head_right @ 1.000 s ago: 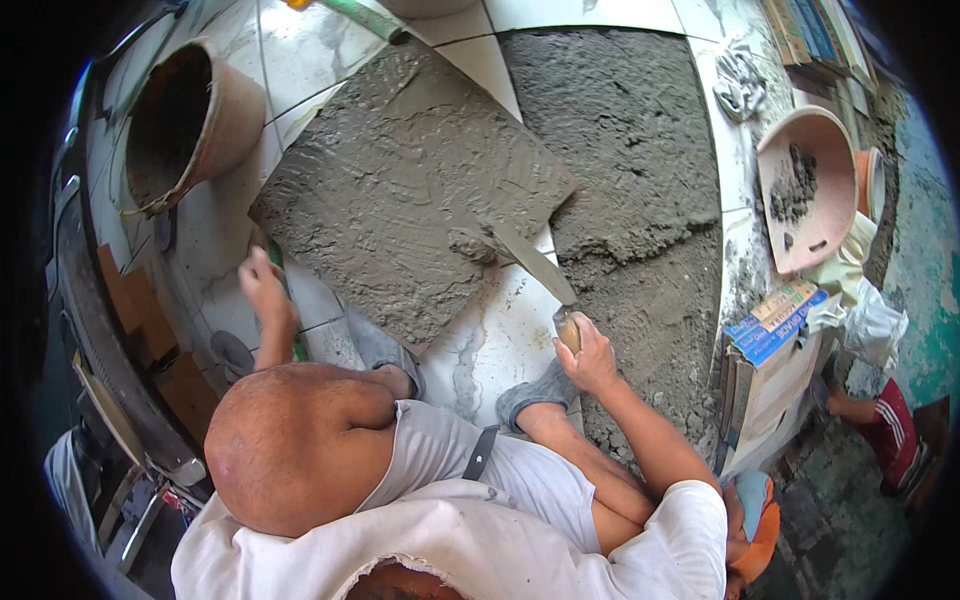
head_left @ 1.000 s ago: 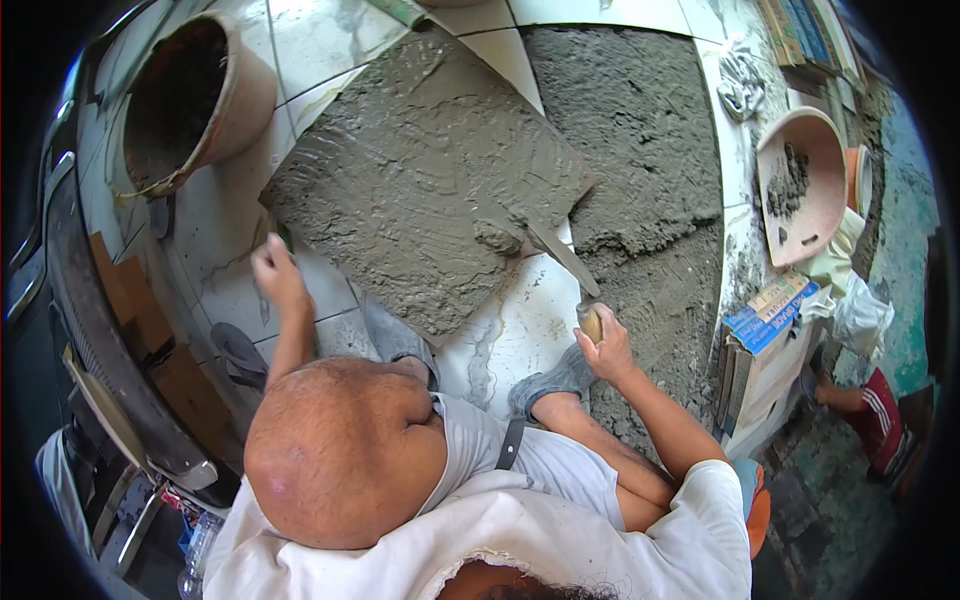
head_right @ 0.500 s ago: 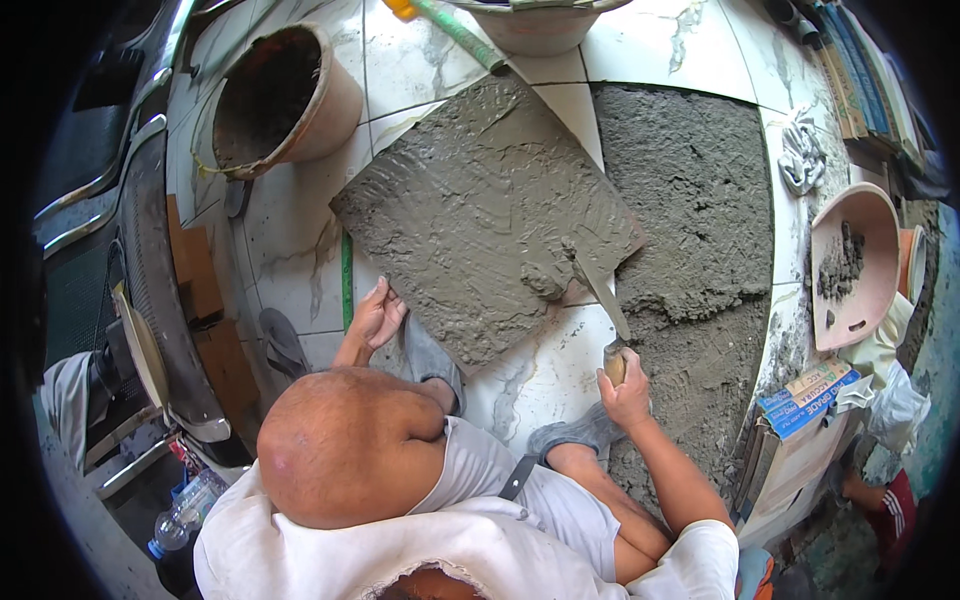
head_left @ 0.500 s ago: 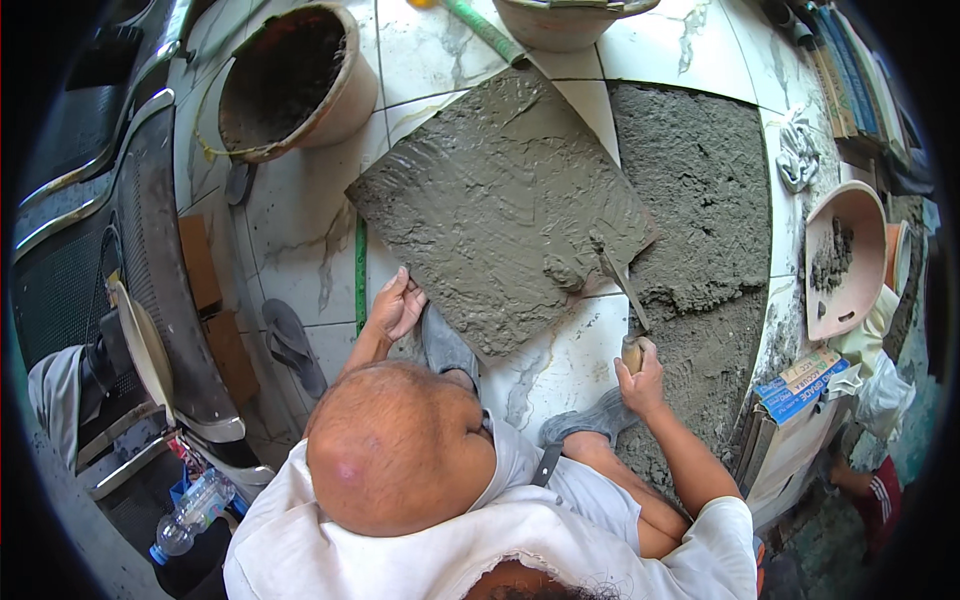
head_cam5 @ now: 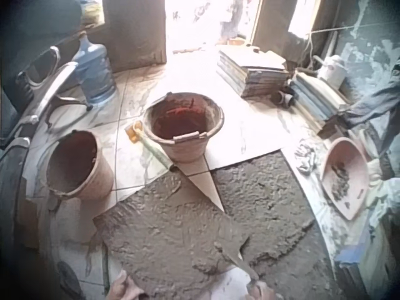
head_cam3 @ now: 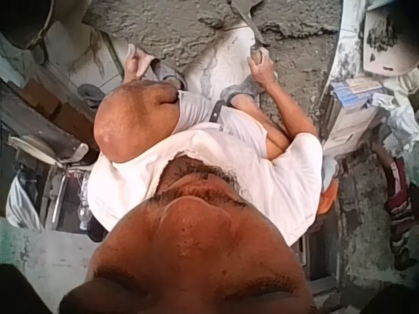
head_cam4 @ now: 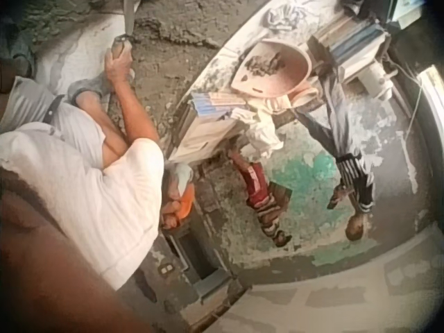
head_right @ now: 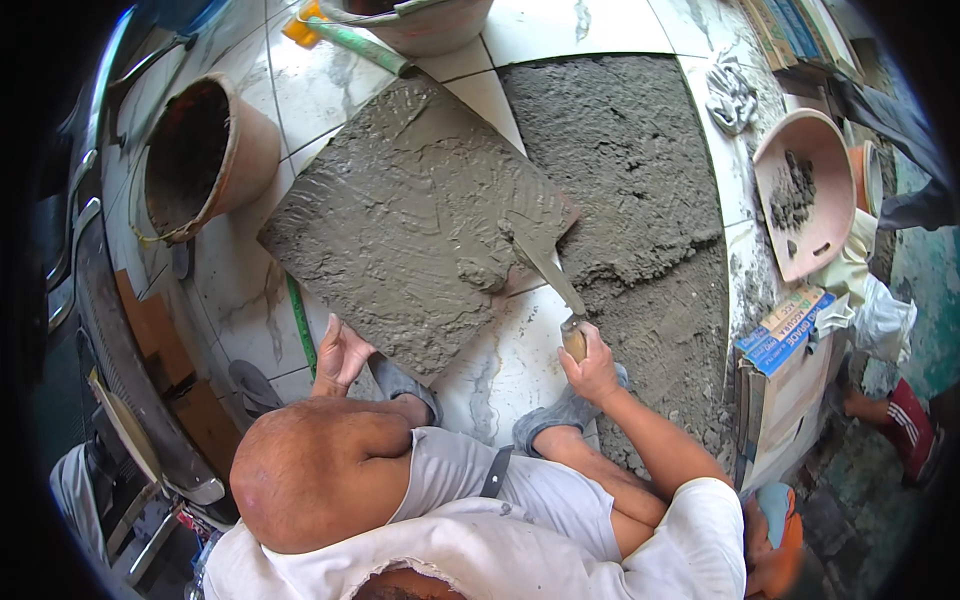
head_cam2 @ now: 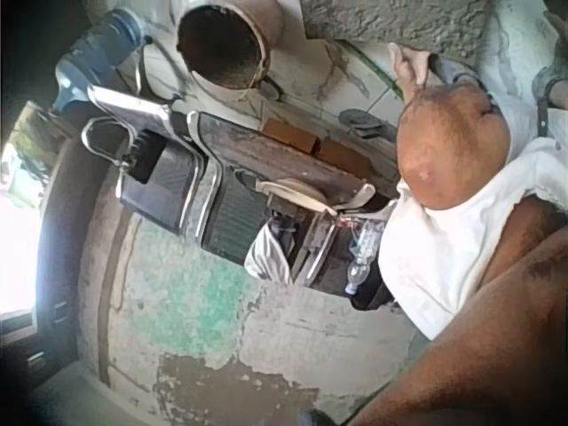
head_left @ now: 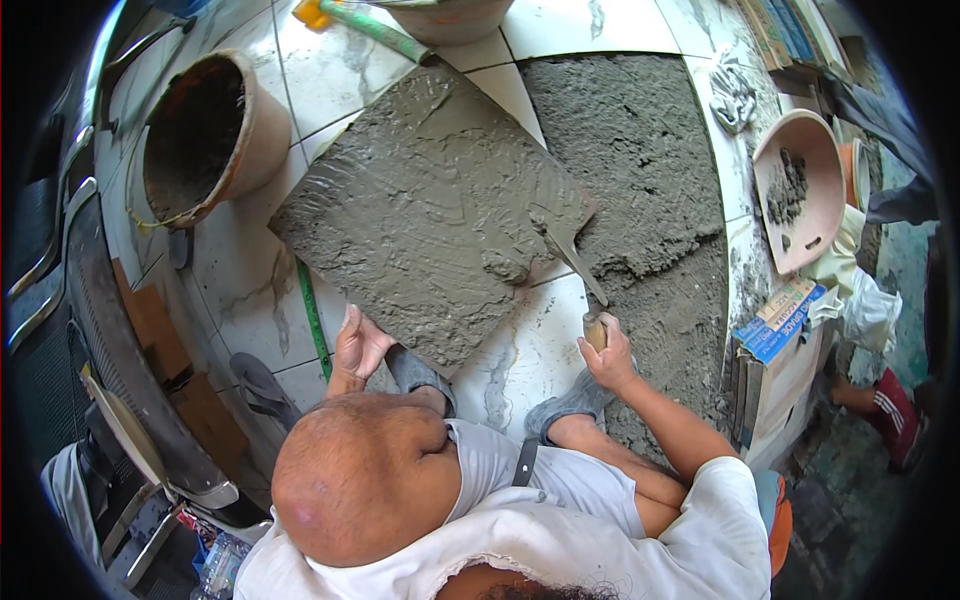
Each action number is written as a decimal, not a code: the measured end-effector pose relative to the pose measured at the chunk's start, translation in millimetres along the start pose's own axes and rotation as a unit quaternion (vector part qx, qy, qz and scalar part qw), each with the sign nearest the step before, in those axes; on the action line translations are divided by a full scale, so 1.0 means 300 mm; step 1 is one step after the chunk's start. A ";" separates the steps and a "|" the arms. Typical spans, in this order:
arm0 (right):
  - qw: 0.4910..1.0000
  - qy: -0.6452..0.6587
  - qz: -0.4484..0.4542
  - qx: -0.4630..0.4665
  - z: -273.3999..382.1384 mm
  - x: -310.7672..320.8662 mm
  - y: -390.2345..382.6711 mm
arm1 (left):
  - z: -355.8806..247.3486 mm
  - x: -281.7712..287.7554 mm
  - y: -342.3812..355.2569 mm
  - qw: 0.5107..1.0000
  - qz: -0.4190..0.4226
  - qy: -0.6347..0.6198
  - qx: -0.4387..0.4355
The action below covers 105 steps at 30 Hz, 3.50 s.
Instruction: The person spreads mortar onto the back of a tile using a trowel, places the tile onto the floor, and taps it into place with a mallet before wiping the surface with a cloth.
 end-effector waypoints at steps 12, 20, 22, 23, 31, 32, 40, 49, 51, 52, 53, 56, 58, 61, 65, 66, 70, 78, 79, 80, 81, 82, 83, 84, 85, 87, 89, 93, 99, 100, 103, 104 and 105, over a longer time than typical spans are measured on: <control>0.999 0.022 -0.036 0.012 0.026 -0.056 0.033 | 0.052 0.057 0.024 0.996 -0.003 0.073 0.048; 0.997 0.018 -0.075 0.026 0.002 -0.078 0.027 | 0.089 -0.111 0.013 0.996 0.023 -0.025 0.084; 0.997 0.018 -0.074 0.025 -0.008 -0.075 0.027 | 0.085 -0.127 0.015 0.995 0.049 0.024 0.087; 0.997 0.018 -0.079 0.016 -0.013 -0.071 0.029 | 0.083 -0.133 0.017 0.993 0.065 0.051 0.090; 0.994 -0.007 -0.103 0.023 -0.013 -0.068 0.068 | 0.054 -0.180 0.011 0.996 0.068 0.036 0.037; 0.994 0.001 -0.108 0.010 -0.014 -0.073 0.079 | 0.049 -0.192 0.010 0.998 0.053 0.018 0.024; 0.979 -0.063 -0.165 0.102 0.087 -0.015 0.102 | 0.016 -0.290 0.001 0.996 0.053 -0.067 -0.030; 0.975 -0.210 0.030 0.061 0.195 0.327 -0.202 | -0.004 -0.307 -0.005 0.996 -0.018 -0.041 -0.076; 0.968 -0.234 0.058 0.071 0.199 0.400 -0.262 | 0.004 -0.313 -0.002 0.996 0.035 -0.053 -0.057; 0.966 -0.237 0.074 0.071 0.206 0.436 -0.283 | 0.006 -0.307 -0.001 0.996 0.022 -0.059 -0.064; 0.964 -0.245 0.089 0.057 0.216 0.461 -0.284 | 0.006 -0.299 0.001 0.996 0.009 -0.060 -0.066; 0.980 -0.180 0.048 0.077 0.331 0.529 -0.245 | 0.008 -0.280 0.003 0.996 -0.009 -0.068 -0.065; 0.976 -0.216 0.025 0.027 0.446 0.576 -0.181 | 0.009 -0.273 0.003 0.996 -0.009 -0.070 -0.059; 0.979 -0.185 0.045 0.075 0.676 0.640 -0.079 | 0.011 -0.275 0.003 0.996 0.019 -0.074 -0.050; 0.937 -0.208 0.264 -0.099 0.852 0.610 0.038 | 0.016 -0.276 0.004 0.995 0.027 -0.083 -0.045; 0.915 -0.259 0.299 -0.079 0.886 0.592 0.058 | 0.018 -0.282 0.004 0.994 0.055 -0.088 -0.038; 0.868 -0.339 0.342 -0.125 0.940 0.571 0.147 | 0.020 -0.277 0.009 0.995 0.043 -0.084 -0.045; 0.877 -0.298 0.296 -0.233 0.891 0.673 0.275 | 0.020 -0.262 0.015 0.995 0.018 -0.079 -0.054; 0.883 -0.284 0.292 -0.235 0.879 0.680 0.284 | 0.019 -0.262 0.017 0.995 0.023 -0.081 -0.051; 0.886 -0.279 0.293 -0.226 0.868 0.688 0.298 | 0.019 -0.260 0.017 0.995 0.023 -0.083 -0.049; 0.888 -0.269 0.293 -0.233 0.853 0.701 0.319 | 0.018 -0.261 0.019 0.994 0.032 -0.091 -0.050; 0.887 -0.261 0.290 -0.248 0.834 0.714 0.340 | 0.018 -0.261 0.020 0.993 0.042 -0.098 -0.051; 0.890 -0.243 0.295 -0.250 0.817 0.732 0.358 | 0.019 -0.261 0.021 0.993 0.042 -0.098 -0.049; 0.891 -0.228 0.295 -0.260 0.792 0.744 0.376 | 0.019 -0.260 0.022 0.994 0.038 -0.092 -0.053; 0.892 -0.227 0.300 -0.249 0.770 0.761 0.393 | 0.019 -0.259 0.024 0.994 0.037 -0.083 -0.059; 0.894 -0.225 0.303 -0.242 0.716 0.796 0.421 | 0.020 -0.257 0.024 0.994 0.022 -0.080 -0.066; 0.906 -0.144 0.312 -0.247 0.660 0.825 0.435 | 0.019 -0.257 0.023 0.994 0.007 -0.073 -0.076; 0.912 -0.153 0.310 -0.221 0.569 0.912 0.428 | 0.015 -0.257 0.021 0.995 -0.011 -0.071 -0.072; 0.922 -0.205 0.243 -0.220 0.564 1.014 0.378 | 0.017 -0.252 0.021 0.995 -0.001 -0.082 -0.058; 0.920 -0.174 0.225 -0.269 0.575 1.019 0.365 | 0.020 -0.251 0.022 0.996 0.009 -0.076 -0.053; 0.930 -0.152 0.264 -0.207 0.644 0.949 0.373 | 0.029 -0.243 0.027 0.996 -0.010 -0.070 -0.054; 0.922 -0.155 0.288 -0.206 0.669 0.923 0.382 | 0.031 -0.242 0.030 0.996 -0.008 -0.072 -0.054; 0.921 -0.139 0.310 -0.192 0.695 0.896 0.394 | 0.033 -0.243 0.032 0.995 -0.004 -0.082 -0.053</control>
Point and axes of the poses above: each hand's wrist, its own y-axis towards the middle knuckle, its own x-axis out of the back of the hand, z = x × y, the point moved 3 cm from there along y, towards the middle knuckle, and after that the axes turned 7 degrees about -x, right-handed, at the moved point
